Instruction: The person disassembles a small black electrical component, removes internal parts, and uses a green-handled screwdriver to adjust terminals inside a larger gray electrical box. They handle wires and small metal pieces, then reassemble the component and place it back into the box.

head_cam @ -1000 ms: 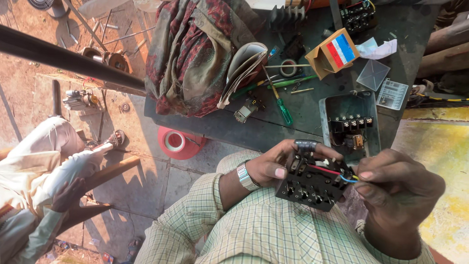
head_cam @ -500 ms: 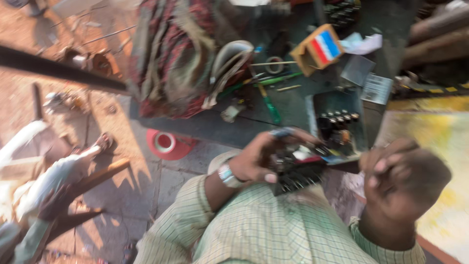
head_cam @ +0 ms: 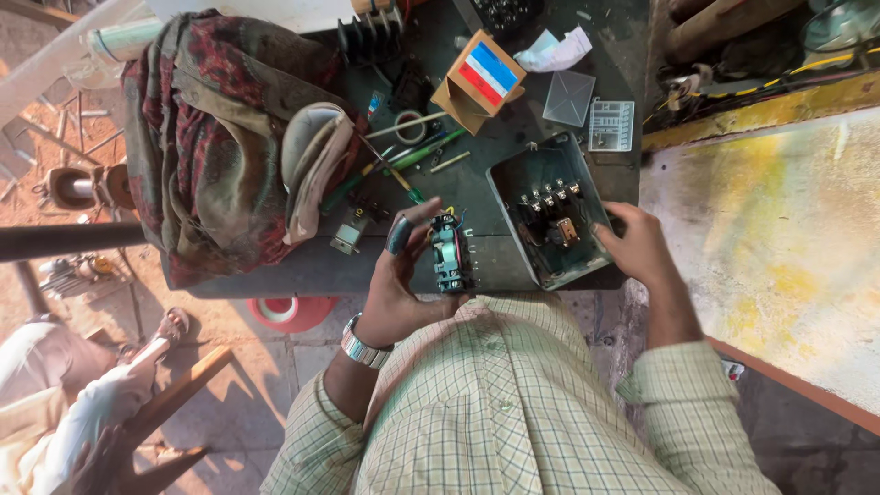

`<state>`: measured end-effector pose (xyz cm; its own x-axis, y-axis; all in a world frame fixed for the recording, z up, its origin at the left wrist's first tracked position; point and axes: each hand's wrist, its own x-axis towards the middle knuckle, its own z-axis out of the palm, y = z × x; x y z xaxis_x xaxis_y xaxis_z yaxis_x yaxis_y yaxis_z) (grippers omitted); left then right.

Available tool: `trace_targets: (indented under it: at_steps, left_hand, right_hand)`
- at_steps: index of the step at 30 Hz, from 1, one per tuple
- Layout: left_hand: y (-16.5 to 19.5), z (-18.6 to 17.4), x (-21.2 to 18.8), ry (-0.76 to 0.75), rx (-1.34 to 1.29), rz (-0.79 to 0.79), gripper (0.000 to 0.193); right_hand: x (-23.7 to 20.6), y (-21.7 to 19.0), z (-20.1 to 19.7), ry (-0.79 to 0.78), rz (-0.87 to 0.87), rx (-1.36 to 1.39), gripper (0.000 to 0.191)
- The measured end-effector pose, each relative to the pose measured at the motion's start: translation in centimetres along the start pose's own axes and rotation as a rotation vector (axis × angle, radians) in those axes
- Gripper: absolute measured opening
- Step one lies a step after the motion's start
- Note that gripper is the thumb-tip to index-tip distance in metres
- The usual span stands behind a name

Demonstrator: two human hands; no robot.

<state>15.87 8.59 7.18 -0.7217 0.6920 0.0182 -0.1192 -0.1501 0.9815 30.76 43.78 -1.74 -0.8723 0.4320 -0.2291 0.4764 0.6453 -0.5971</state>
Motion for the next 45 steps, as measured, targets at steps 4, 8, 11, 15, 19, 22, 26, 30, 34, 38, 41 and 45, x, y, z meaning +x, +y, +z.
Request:
trace_targets:
  at_steps: [4, 8, 11, 15, 19, 22, 26, 30, 34, 38, 41, 45]
  left_hand:
    - [-0.7, 5.4, 2.3, 0.112, 0.061, -0.002, 0.109]
    - [-0.1, 9.5, 3.7, 0.133, 0.179, -0.018, 0.103]
    - [-0.3, 12.5, 3.8, 0.129, 0.331, -0.026, 0.095]
    - [-1.3, 15.3, 3.9, 0.115, 0.458, -0.001, 0.086]
    - [-2.3, 16.7, 3.9, 0.126, 0.471, -0.03, 0.087]
    - [-2.9, 17.0, 3.6, 0.214, 0.436, -0.02, 0.086]
    - [-3.2, 16.6, 3.1, 0.303, 0.536, -0.048, 0.087]
    - [-2.7, 16.9, 3.3, 0.318, 0.581, -0.043, 0.086]
    - [-2.8, 17.5, 4.8, 0.212, 0.517, -0.035, 0.085]
    - [-5.0, 17.7, 8.2, 0.045, 0.562, -0.057, 0.089]
    - [-7.2, 17.2, 10.9, -0.105, 0.762, -0.031, 0.09]
    - [-9.3, 16.3, 11.6, -0.173, 0.922, -0.083, 0.094]
  right_hand:
    - [1.5, 3.8, -2.2, -0.039, 0.064, 0.018, 0.028]
    - [4.0, 6.8, -6.5, -0.119, 0.003, -0.021, 0.026]
    - [6.7, 7.8, -8.7, -0.274, -0.148, -0.168, 0.025]
    - [8.8, 7.0, -10.3, -0.353, -0.328, -0.198, 0.035]
    - [8.4, 4.5, -11.6, -0.262, -0.501, -0.079, 0.033]
    - [7.3, 1.6, -10.8, -0.227, -0.628, 0.024, 0.025]
    - [6.5, -2.7, -6.7, -0.213, -0.784, -0.072, 0.024]
    - [7.2, -3.1, -6.3, -0.215, -0.749, -0.013, 0.014]
    - [8.2, 0.5, -10.2, -0.109, -0.624, 0.259, 0.011]
    - [8.1, 3.3, -11.9, -0.08, -0.383, 0.507, 0.008]
    - [7.0, 4.0, -11.5, -0.063, -0.391, 0.505, 0.008]
    - [5.6, 3.7, -10.9, -0.05, -0.378, 0.544, 0.007]
